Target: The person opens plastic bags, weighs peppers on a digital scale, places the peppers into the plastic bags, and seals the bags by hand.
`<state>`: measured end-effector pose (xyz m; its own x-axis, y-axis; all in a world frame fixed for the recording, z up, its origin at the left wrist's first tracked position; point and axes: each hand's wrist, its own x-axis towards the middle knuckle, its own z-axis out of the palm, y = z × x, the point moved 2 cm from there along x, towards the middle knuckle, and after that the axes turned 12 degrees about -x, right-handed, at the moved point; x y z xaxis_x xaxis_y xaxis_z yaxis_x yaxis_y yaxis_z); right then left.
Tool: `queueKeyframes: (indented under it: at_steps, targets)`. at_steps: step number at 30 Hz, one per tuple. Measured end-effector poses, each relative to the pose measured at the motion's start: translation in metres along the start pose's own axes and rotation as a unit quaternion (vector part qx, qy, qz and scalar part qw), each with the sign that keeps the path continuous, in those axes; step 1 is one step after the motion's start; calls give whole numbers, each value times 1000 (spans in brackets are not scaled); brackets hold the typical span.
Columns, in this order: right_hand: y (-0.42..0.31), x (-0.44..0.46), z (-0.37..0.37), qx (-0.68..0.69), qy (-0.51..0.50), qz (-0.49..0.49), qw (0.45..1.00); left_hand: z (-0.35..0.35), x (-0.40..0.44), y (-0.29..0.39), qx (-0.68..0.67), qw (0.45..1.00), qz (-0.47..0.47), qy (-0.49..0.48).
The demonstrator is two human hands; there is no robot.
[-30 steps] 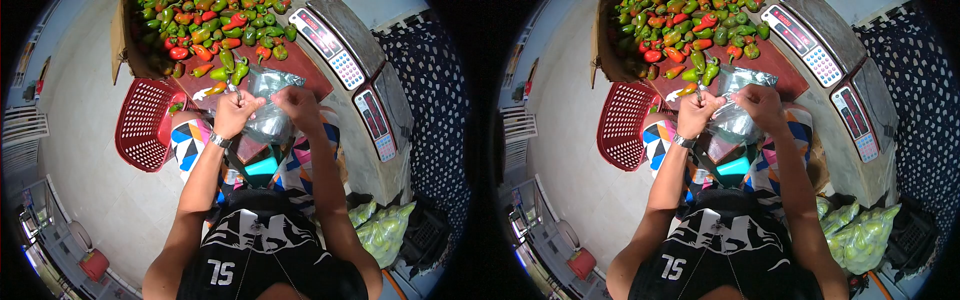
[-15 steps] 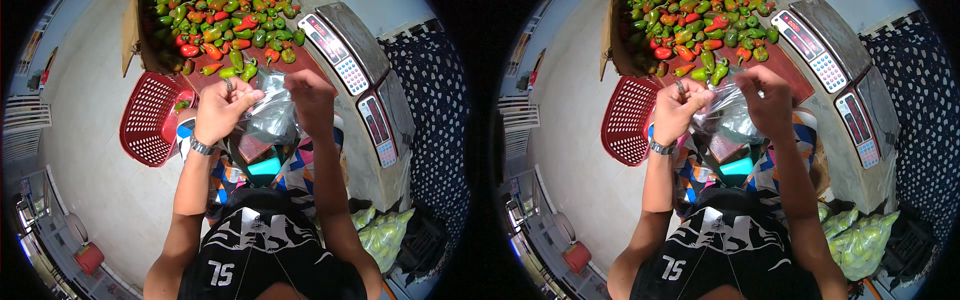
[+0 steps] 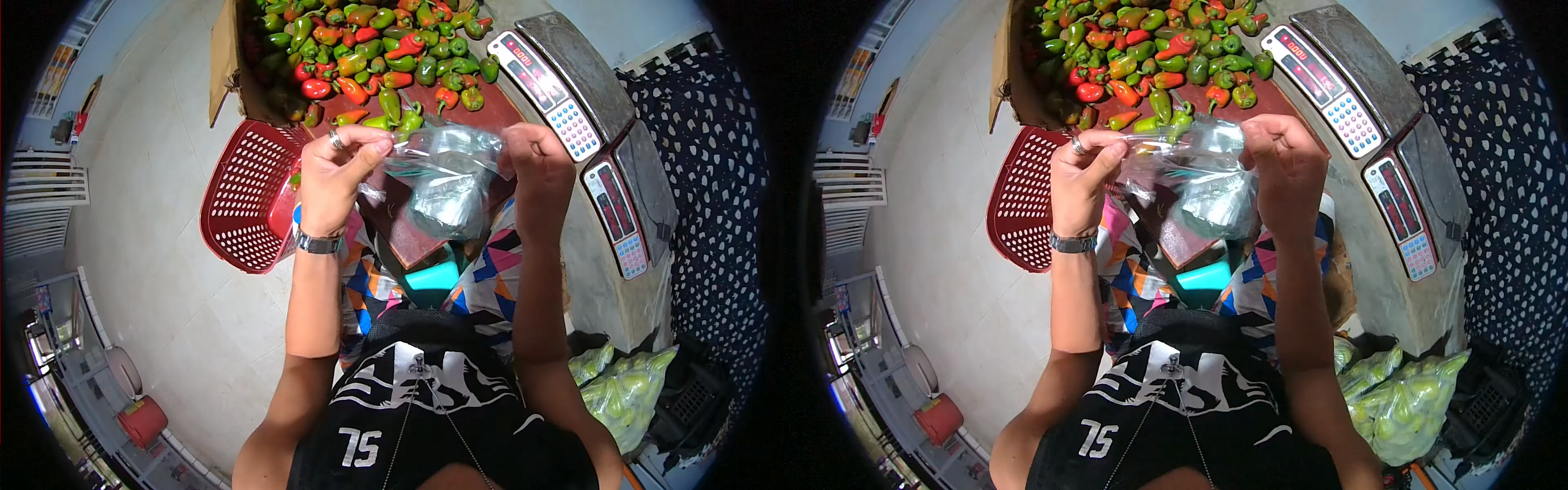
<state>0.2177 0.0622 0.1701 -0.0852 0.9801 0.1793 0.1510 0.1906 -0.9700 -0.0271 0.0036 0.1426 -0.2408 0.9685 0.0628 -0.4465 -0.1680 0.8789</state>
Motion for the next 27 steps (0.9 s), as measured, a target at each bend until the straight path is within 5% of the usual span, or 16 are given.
queueKeyframes:
  at_steps: [8,11,14,17,27]
  targets:
    - [10,-3,-11,5,-20,31,999,2,-1,-16,43,999,-3,12]
    - [4,-7,-4,1,6,-3,1000,21,-1,-19,32,996,71,37]
    - [5,-13,1,46,-26,18,998,39,-5,-15,-53,998,-7,17]
    - [12,-14,4,58,-42,0,997,37,-6,-30,11,999,-51,-7]
    - [17,-16,-2,11,-30,24,999,26,-9,-41,-13,999,-29,-3]
